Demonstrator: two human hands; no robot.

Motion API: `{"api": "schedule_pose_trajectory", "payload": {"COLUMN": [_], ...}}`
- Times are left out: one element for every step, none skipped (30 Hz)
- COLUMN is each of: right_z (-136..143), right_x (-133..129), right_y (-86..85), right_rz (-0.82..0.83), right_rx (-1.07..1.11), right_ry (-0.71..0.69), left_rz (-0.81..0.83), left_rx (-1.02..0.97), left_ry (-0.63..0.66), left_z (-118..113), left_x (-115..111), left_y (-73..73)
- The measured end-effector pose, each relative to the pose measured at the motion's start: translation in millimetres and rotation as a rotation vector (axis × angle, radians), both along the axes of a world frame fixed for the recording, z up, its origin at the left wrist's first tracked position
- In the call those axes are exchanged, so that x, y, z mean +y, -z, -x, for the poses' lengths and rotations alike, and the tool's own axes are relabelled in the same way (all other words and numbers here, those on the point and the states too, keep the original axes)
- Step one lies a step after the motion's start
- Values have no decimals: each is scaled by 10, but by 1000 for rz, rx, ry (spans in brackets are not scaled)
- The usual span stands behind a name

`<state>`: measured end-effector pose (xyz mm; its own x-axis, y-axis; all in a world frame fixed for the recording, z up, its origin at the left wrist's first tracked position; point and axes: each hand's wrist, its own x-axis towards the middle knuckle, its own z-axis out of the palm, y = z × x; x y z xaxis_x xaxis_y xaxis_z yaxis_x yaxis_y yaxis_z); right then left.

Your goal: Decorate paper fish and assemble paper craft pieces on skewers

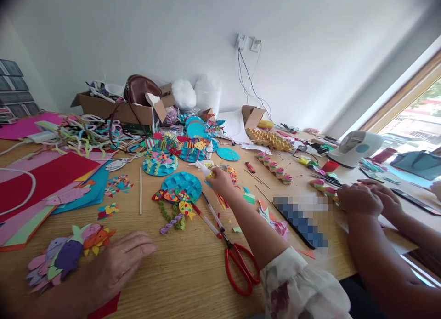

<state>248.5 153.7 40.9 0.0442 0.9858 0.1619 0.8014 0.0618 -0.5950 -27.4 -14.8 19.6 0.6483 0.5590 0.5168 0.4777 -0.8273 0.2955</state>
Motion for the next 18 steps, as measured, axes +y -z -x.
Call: {"api": "schedule_pose_trajectory", "payload": {"right_z": [39, 74, 103, 129, 149, 167, 181, 193, 202, 210, 217, 223, 228, 233, 237, 242, 247, 252], "right_x": [47, 92, 133, 174, 213, 251, 288, 323, 354, 382, 404, 421, 432, 437, 436, 429, 415, 394], "right_y": [-1, -3, -4, -6, -6, -4, -1, 4, 11, 20, 31, 42, 52, 59, 60, 53, 37, 12], "right_rz": [7, 18, 30, 40, 49, 56, 63, 69, 74, 79, 86, 92, 99, 106, 111, 112, 109, 103], "right_rx": [-77, -149, -203, -257, -306, -351, -392, -430, -464, -494, -522, -545, -566, -583, -596, -606, -612, -615], "right_ry": [-1, -6, -14, -24, -37, -52, -67, -82, -94, -101, -103, -102, -98, -93, -87, -81, -75, -72], "left_rz": [13, 22, 25, 26, 26, 29, 36, 44, 53, 57, 60, 64, 71, 80, 91, 103, 114, 124], "left_rx": [4, 8, 11, 16, 20, 26, 31, 33, 34, 32, 30, 30, 30, 30, 27, 23, 16, 3], "left_ry": [-4, -7, -7, -6, -4, -2, -3, -5, -9, -11, -12, -13, -14, -17, -20, -24, -28, -34], "left_z": [9, 17, 24, 29, 31, 31, 29, 27, 24, 22, 22, 23, 26, 30, 34, 37, 40, 41], "left_x": [3, 6, 9, 12, 15, 18, 21, 24, 27, 29, 30, 30, 30, 29, 28, 26, 25, 24], "left_y": [9, 20, 30, 37, 40, 38, 33, 24, 14, 5, -2, -6, -6, -2, 7, 20, 39, 62]}}
